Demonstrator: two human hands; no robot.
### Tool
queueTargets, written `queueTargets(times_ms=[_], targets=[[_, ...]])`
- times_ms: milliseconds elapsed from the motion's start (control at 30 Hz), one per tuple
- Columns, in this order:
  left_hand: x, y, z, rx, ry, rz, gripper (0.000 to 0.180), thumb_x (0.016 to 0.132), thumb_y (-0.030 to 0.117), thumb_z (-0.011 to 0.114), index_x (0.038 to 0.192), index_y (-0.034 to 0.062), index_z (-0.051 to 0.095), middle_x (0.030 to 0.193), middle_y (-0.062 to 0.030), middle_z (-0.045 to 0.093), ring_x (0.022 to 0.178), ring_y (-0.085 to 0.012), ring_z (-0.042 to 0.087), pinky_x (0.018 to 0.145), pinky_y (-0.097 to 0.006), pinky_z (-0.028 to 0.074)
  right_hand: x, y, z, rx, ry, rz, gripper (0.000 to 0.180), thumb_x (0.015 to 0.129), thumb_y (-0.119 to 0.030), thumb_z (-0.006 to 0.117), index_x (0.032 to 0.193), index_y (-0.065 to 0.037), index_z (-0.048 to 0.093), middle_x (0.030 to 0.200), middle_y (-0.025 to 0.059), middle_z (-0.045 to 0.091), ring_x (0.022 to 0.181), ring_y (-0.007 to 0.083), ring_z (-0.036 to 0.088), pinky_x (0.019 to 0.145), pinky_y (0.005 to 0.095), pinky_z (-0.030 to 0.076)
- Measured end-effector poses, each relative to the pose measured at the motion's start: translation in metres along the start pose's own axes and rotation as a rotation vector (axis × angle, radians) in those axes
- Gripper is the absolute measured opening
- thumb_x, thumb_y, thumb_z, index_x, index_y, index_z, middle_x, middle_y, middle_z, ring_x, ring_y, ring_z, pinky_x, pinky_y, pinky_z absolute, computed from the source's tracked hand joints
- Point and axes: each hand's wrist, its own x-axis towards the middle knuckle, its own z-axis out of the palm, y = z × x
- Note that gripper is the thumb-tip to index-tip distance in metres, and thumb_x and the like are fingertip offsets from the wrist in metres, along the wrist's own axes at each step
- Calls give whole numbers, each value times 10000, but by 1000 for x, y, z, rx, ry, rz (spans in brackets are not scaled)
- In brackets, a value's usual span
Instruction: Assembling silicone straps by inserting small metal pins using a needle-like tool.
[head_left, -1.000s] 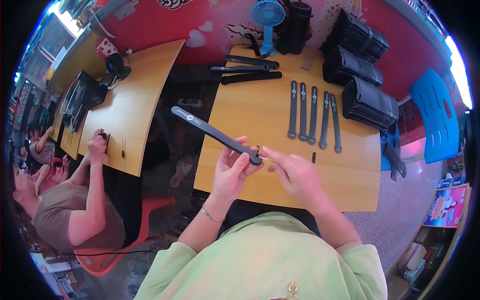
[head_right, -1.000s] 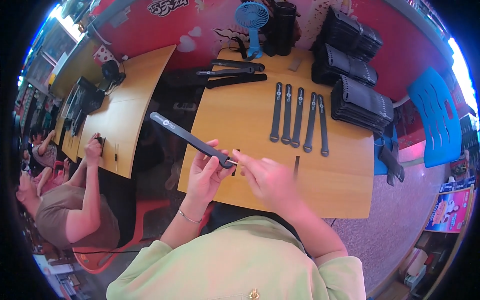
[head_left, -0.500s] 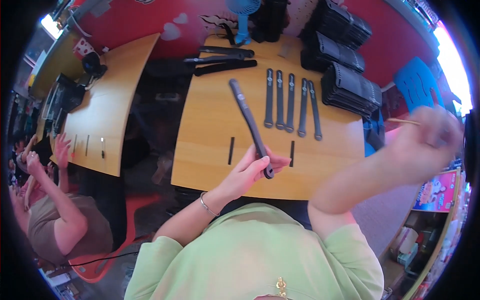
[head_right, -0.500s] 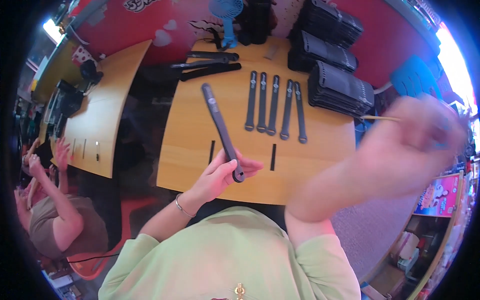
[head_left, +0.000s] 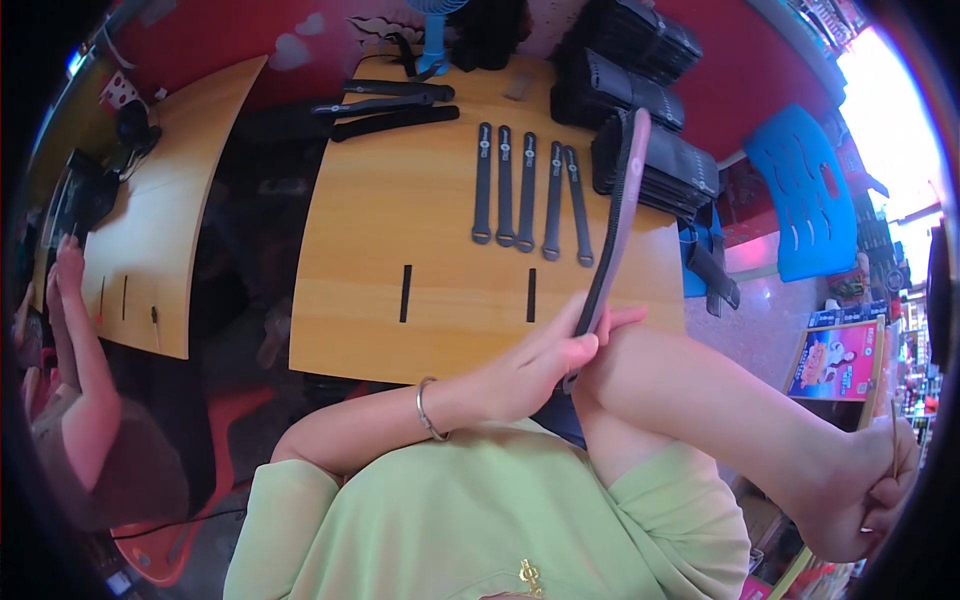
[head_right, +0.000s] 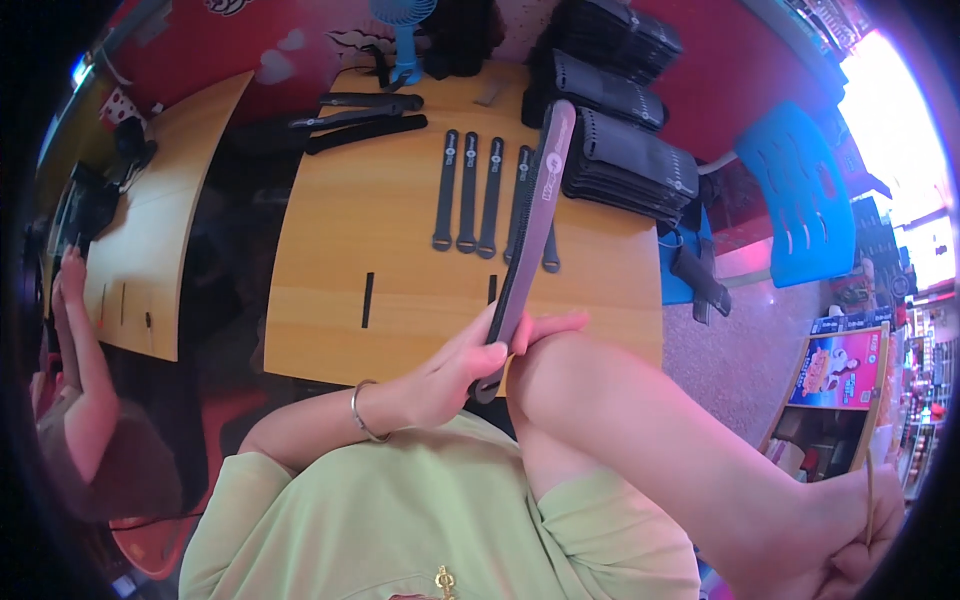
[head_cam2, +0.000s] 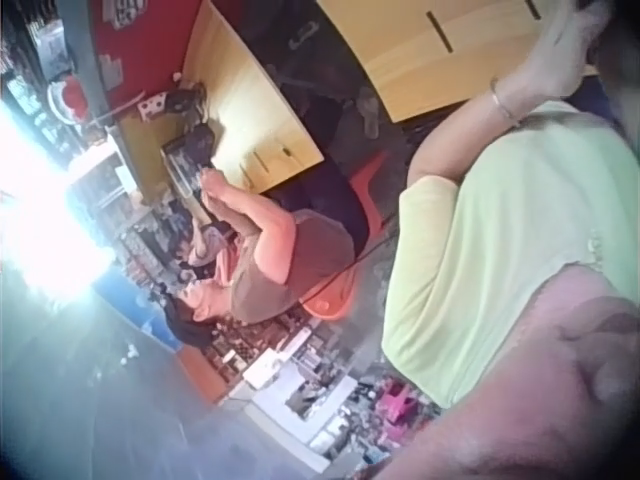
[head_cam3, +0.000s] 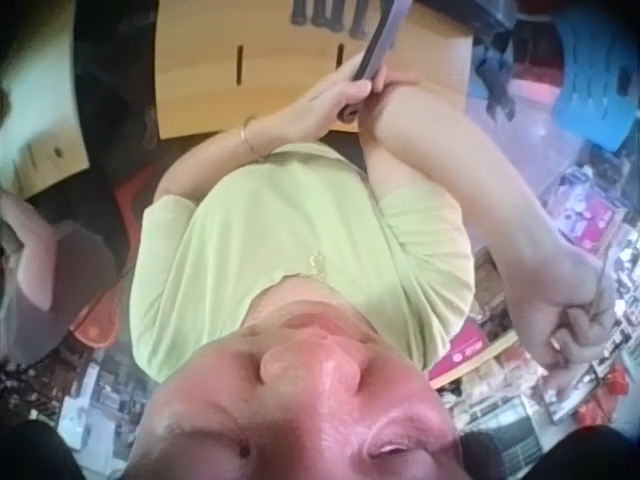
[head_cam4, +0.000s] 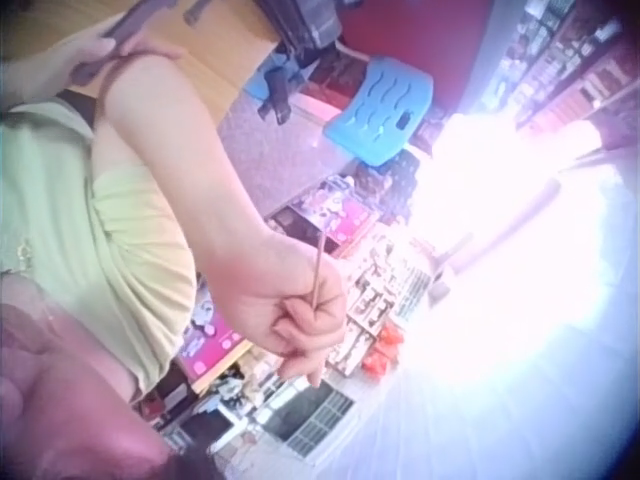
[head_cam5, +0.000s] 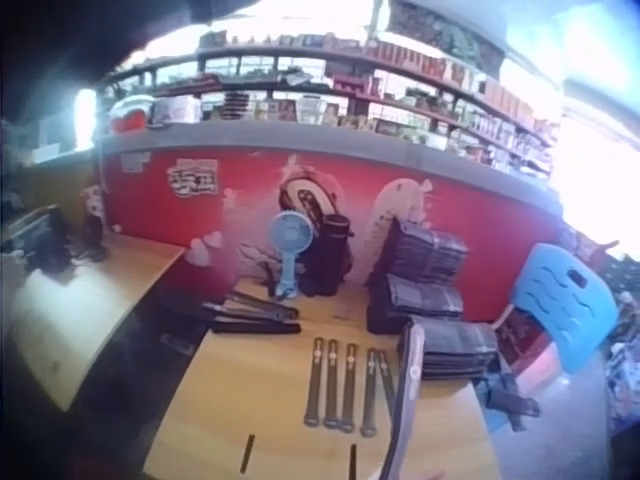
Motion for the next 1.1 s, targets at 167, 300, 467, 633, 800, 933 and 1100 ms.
queueTargets(times_ms=[167, 300, 467, 633, 800, 933, 1100], targets=[[-1, 32, 22, 65, -47, 62, 348, 853, 374, 429, 968, 49, 383, 1030, -102, 451, 1027, -168, 409, 917, -293, 292, -11, 7, 0, 80, -50, 102, 375, 811, -135, 400, 443, -187, 453, 409, -106, 402, 307, 7, 329, 358, 139, 255], [1, 26, 16, 221, -107, 116, 370, 854, 391, 425, 970, 43, 379, 1046, -106, 375, 868, -153, 372, 824, -284, 315, -10, 6, -2, 74, -54, 128, 408, 823, -157, 408, 431, -215, 503, 410, -109, 403, 322, 1, 345, 364, 143, 258], [6, -9, -21, 288, -121, 80, 262, 931, 303, 379, 927, 45, 332, 1425, -284, 287, 1071, -210, 455, 893, -329, 362, -28, 23, 28, -666, 317, -365, 425, 833, -181, 419, 429, -238, 538, 410, -112, 393, 330, -4, 348, 372, 144, 262], [5, -2, -16, 289, -59, 54, 251, 934, 286, 400, 928, 43, 339, 1336, -284, 386, 1236, -287, 401, 1041, -438, 289, -18, 6, 13, -61, -94, -31, 409, 842, -194, 421, 455, -235, 548, 412, -114, 385, 338, -7, 351, 380, 140, 258], [-4, 16, 1, 202, -46, 82, 280, 908, 324, 434, 902, 60, 343, 1244, -248, 435, 1204, -300, 413, 1035, -478, 290, -20, 3, 16, -110, -98, -64, 396, 853, -197, 430, 476, -207, 552, 417, -123, 395, 346, -10, 356, 384, 143, 258], [-5, 15, -7, 105, -65, 175, 248, 906, 255, 379, 1019, 34, 377, 1211, -161, 463, 1106, -201, 451, 919, -335, 355, -26, 11, 19, -111, -55, -99, 382, 858, -195, 435, 496, -193, 556, 422, -128, 411, 347, -8, 356, 383, 146, 262], [3, -9, -19, 189, 32, 5, 270, 899, 275, 372, 1018, 32, 373, 1161, -140, 478, 1031, -190, 457, 902, -343, 372, -21, 1, 23, -90, -94, -110, 406, 853, -167, 414, 463, -186, 525, 420, -130, 435, 332, -4, 343, 381, 145, 260]])
